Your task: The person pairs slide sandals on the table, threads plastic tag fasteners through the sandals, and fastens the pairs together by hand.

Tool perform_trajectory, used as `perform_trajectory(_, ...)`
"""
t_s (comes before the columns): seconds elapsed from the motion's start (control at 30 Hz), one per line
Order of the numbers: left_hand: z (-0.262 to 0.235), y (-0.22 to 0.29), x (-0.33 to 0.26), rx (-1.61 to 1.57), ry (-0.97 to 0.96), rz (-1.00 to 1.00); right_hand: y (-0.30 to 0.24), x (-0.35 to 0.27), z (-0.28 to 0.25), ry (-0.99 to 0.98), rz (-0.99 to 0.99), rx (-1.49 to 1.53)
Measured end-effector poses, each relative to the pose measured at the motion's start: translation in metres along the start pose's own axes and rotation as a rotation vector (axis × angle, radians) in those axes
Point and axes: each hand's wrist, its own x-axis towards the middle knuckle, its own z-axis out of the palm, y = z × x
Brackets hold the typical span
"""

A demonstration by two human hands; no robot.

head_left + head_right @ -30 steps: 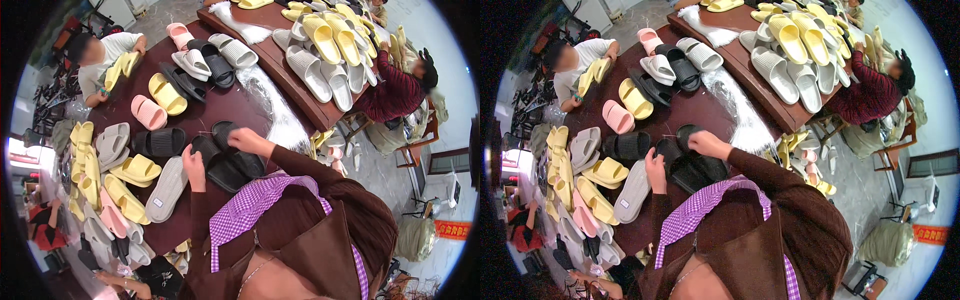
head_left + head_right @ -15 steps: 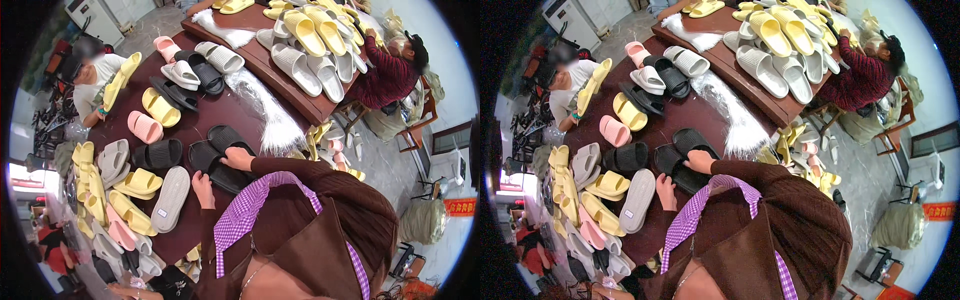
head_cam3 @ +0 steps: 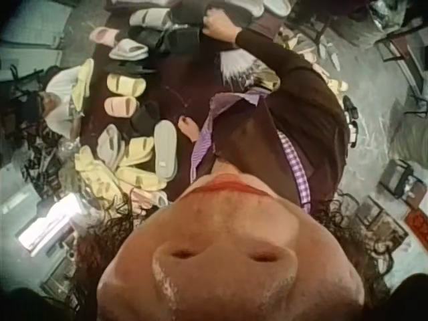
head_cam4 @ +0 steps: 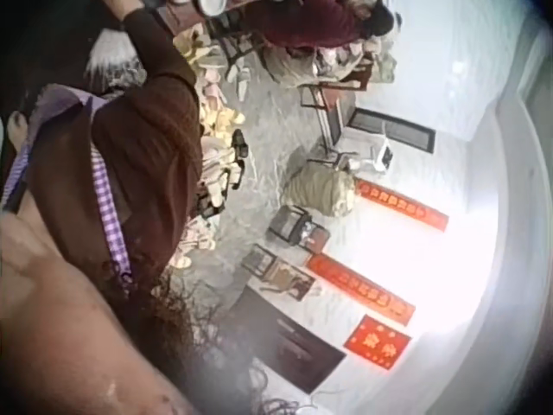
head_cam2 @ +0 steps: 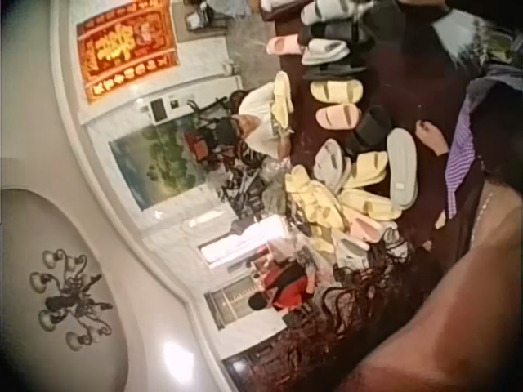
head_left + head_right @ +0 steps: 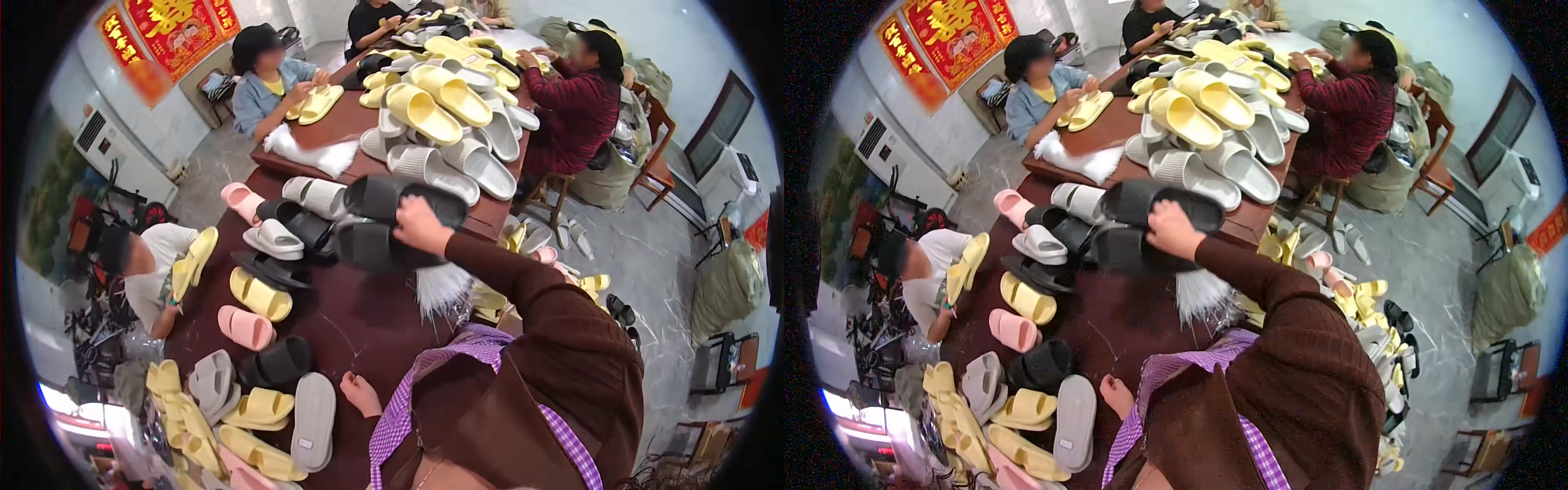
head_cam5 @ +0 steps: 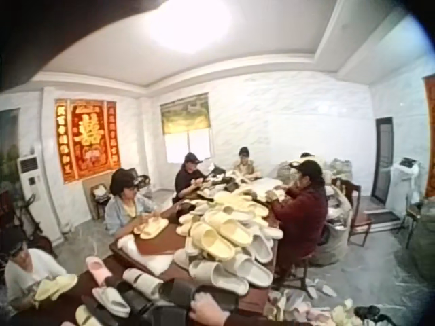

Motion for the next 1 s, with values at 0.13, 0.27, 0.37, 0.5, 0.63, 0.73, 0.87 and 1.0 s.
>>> perform_trajectory(0.13, 0.014, -0.004, 0.007, 0.242, 0.011, 0.143, 0.070, 0.024, -0.007, 0.057, 0.057, -0.183)
perform_trajectory(0.27, 0.025, 0.015, 0.011, 0.389, 0.104, 0.215, 0.129, 0.010, 0.005, 0.118, 0.068, -0.294)
perform_trajectory(0.37, 0.027, 0.020, 0.008, 0.437, 0.122, 0.240, 0.138, 0.006, 0.015, 0.103, 0.111, -0.332)
perform_trajectory(0.5, 0.026, 0.025, 0.006, 0.429, 0.155, 0.230, 0.147, 0.005, 0.020, 0.091, 0.128, -0.276)
perform_trajectory(0.63, 0.028, 0.025, 0.006, 0.442, 0.161, 0.226, 0.176, 0.007, 0.032, 0.070, 0.131, -0.298)
perform_trajectory(0.73, 0.028, 0.029, 0.008, 0.463, 0.172, 0.239, 0.197, 0.013, 0.036, 0.087, 0.113, -0.313)
perform_trajectory(0.87, 0.029, 0.028, 0.009, 0.495, 0.172, 0.232, 0.218, 0.024, 0.046, 0.083, 0.121, -0.305)
perform_trajectory(1.0, 0.034, 0.028, 0.013, 0.501, 0.181, 0.254, 0.246, 0.036, 0.052, 0.085, 0.141, -0.293)
